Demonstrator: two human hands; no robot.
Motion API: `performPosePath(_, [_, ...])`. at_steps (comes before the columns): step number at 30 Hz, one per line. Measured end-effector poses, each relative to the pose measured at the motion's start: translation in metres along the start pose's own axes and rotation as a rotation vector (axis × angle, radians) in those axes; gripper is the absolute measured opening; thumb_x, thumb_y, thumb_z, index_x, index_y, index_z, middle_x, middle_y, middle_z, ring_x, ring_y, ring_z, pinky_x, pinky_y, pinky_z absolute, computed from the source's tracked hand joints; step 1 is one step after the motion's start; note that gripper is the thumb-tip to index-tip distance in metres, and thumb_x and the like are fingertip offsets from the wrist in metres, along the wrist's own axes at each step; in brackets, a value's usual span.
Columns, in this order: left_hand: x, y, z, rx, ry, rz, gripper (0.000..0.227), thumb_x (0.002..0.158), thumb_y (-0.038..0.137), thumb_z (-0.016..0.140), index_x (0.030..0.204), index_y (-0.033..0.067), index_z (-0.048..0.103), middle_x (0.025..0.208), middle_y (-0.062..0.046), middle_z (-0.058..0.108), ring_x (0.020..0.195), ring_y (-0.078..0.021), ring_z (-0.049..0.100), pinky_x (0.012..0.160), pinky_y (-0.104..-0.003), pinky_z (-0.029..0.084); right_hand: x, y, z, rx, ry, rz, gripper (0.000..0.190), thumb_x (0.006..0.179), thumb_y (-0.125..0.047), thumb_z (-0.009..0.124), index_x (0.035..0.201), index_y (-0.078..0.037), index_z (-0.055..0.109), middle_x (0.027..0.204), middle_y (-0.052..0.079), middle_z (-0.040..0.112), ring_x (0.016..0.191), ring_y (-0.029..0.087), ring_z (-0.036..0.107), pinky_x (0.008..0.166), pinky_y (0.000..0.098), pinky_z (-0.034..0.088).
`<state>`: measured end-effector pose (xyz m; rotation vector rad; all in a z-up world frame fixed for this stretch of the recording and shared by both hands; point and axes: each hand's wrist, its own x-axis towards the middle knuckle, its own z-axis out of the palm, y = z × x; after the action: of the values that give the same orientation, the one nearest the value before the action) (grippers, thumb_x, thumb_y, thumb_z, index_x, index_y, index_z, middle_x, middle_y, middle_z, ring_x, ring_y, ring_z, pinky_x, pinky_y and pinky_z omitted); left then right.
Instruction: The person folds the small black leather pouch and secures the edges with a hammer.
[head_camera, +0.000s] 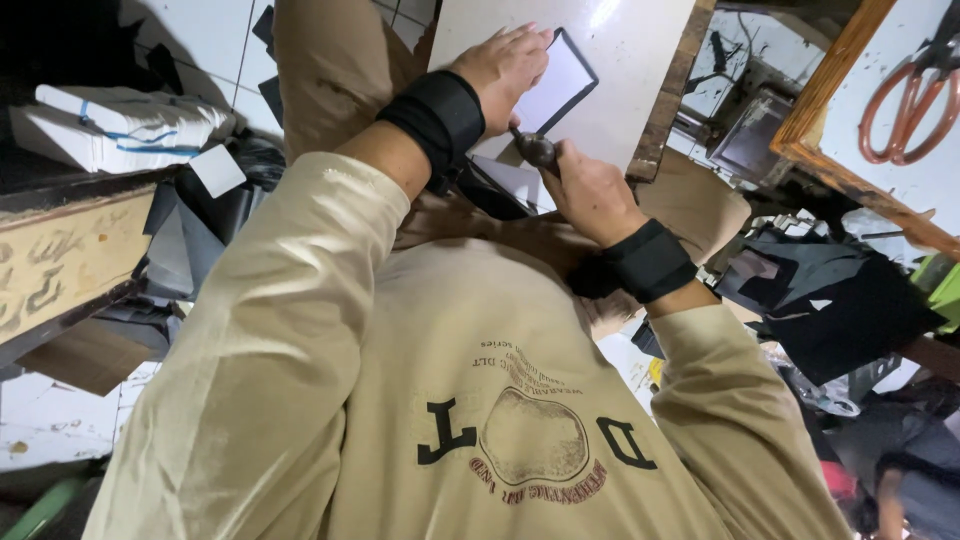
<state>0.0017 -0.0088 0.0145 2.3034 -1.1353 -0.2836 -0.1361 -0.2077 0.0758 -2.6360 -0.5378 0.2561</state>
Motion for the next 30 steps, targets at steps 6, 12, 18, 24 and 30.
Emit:
performPosePath(6, [-0.001, -0.002, 0.003, -0.024, -0.012, -0.024, 0.049, 0.069, 0.01, 0.092, 0.103, 0.003, 0.057, 0.157, -0.02, 0.04, 0.149, -0.0355, 0.031, 0.123, -0.044, 0.025, -0.001, -0.009, -0.019, 0.078, 0.069, -0.049, 0.028, 0.098, -0.014, 0.067, 0.111, 0.003, 0.05, 0.074, 0.025, 0.062, 0.069, 0.046, 0.063, 0.059, 0.0511, 0.05])
performPosePath(12, [0.006, 0.001, 0.009, 0.064, -0.055, -0.028, 0.056, 0.073, 0.01, 0.089, 0.118, -0.0005, 0.059, 0.156, -0.022, 0.04, 0.148, -0.0375, 0.032, 0.122, -0.043, 0.028, 0.009, -0.004, -0.027, 0.075, -0.01, -0.016, 0.028, 0.1, -0.015, 0.071, 0.105, 0.002, 0.049, 0.071, 0.025, 0.061, 0.069, 0.047, 0.063, 0.06, 0.0521, 0.049])
performPosePath(18, [0.033, 0.024, -0.006, 0.307, -0.156, -0.012, 0.084, 0.062, 0.012, 0.09, 0.134, -0.0013, 0.05, 0.151, -0.022, 0.043, 0.14, -0.0407, 0.037, 0.111, -0.044, 0.038, -0.011, 0.02, -0.035, 0.215, 0.232, 0.127, 0.025, 0.104, -0.013, 0.07, 0.104, 0.0, 0.048, 0.08, 0.026, 0.064, 0.076, 0.047, 0.065, 0.062, 0.0501, 0.049])
performPosePath(24, [0.06, 0.024, -0.015, 0.438, -0.209, 0.046, 0.077, 0.068, 0.009, 0.089, 0.137, 0.0107, 0.055, 0.131, -0.013, 0.056, 0.127, -0.0342, 0.051, 0.105, -0.043, 0.049, -0.025, 0.039, -0.034, 0.264, 0.248, 0.317, 0.023, 0.104, -0.016, 0.067, 0.106, -0.002, 0.049, 0.08, 0.027, 0.063, 0.076, 0.046, 0.066, 0.064, 0.0501, 0.049])
performPosePath(30, [0.073, 0.032, -0.044, 0.511, -0.251, -0.001, 0.079, 0.047, 0.024, 0.097, 0.114, 0.0104, 0.06, 0.117, -0.012, 0.056, 0.115, -0.0314, 0.053, 0.095, -0.044, 0.049, -0.019, 0.032, -0.043, 0.312, 0.205, 0.488, 0.025, 0.105, -0.025, 0.061, 0.107, -0.003, 0.049, 0.079, 0.024, 0.065, 0.074, 0.045, 0.067, 0.064, 0.0511, 0.049])
